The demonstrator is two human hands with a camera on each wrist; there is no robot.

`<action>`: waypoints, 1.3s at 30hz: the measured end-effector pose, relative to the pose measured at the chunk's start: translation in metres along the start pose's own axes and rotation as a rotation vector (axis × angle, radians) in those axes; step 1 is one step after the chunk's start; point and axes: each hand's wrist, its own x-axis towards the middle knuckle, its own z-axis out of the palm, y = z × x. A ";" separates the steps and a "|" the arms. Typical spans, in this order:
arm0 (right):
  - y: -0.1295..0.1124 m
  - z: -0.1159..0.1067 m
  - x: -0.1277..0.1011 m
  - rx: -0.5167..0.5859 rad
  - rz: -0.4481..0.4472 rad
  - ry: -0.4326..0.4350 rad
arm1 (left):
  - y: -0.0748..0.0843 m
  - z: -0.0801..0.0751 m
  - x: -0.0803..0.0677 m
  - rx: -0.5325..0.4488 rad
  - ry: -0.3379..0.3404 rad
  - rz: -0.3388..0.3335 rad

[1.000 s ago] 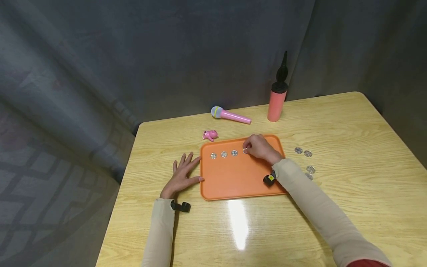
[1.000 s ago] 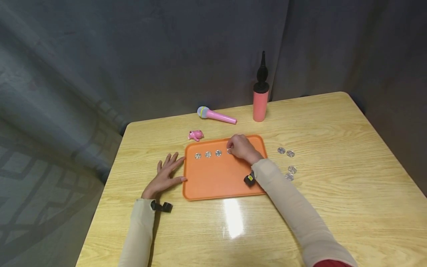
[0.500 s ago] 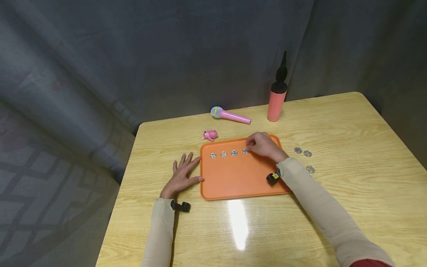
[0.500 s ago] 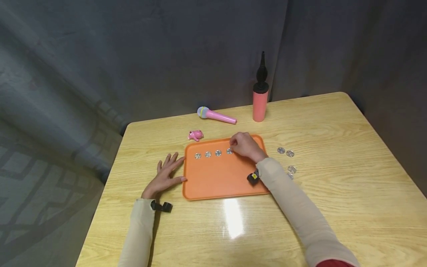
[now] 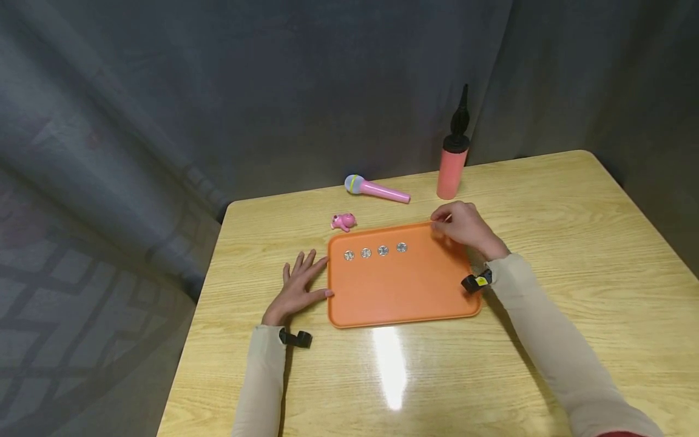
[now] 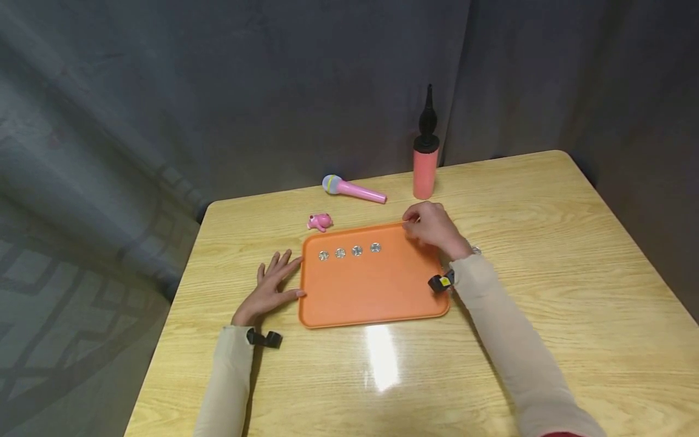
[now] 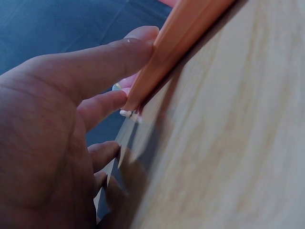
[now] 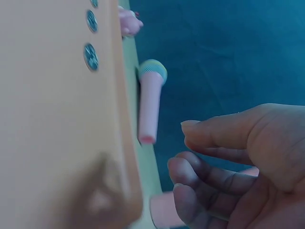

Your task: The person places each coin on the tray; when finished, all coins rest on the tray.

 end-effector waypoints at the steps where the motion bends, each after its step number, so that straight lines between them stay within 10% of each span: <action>1: 0.002 -0.004 -0.002 0.002 0.006 0.004 | 0.000 0.000 0.000 0.002 0.000 0.000; 17: 0.058 -0.051 -0.042 -0.018 0.134 0.056 | 0.001 0.000 -0.001 0.004 0.000 0.003; 39: 0.079 -0.044 -0.074 -0.201 0.126 -0.151 | 0.001 0.000 0.000 0.010 0.002 0.002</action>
